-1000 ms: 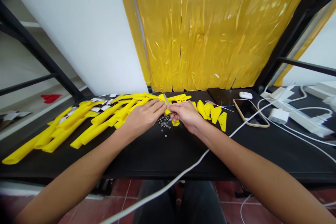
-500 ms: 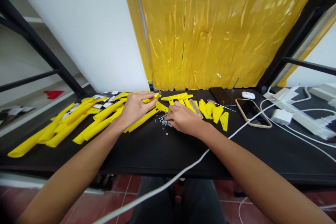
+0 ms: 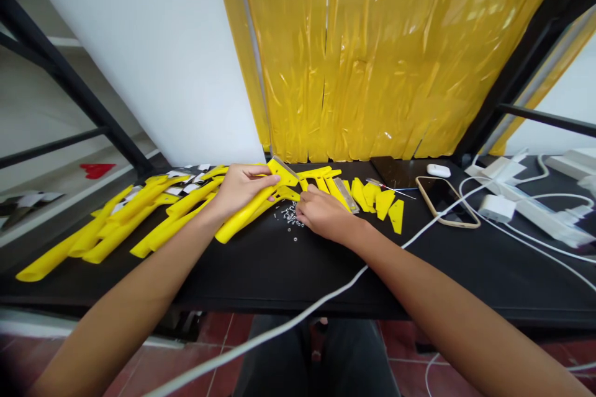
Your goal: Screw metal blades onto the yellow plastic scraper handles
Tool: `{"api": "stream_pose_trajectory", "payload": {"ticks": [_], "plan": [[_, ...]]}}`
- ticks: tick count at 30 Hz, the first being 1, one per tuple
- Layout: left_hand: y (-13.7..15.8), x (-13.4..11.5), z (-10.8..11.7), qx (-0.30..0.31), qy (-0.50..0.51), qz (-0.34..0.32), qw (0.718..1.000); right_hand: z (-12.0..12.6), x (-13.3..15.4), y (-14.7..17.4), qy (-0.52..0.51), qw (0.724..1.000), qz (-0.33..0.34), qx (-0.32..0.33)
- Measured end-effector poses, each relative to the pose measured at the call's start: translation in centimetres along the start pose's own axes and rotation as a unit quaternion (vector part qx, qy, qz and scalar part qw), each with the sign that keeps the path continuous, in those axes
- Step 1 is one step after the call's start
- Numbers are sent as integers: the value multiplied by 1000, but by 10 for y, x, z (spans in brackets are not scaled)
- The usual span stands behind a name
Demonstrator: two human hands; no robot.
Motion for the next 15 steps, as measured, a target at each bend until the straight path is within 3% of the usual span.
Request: {"api": "stream_pose_trajectory", "payload": {"ticks": [4,9,15], "plan": [[0,1,-1,0,48,28,998,34,-14,5,-65,991,-28,-114],[6,3,-19,38,83,37,995,87,-33,23,-142,937,-73,-310],[15,5,-42,103,71,25,992,89,-23,26,-121,927,-51,-352]]}}
Point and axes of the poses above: each hand's wrist, its own y-axis away from the middle knuckle, its own z-axis out of the back of the hand, x = y × z, the point moved 10 cm from there along -y, towards the middle knuckle, and after that the axes turned 12 degrees about y, right-handed, at the moved point
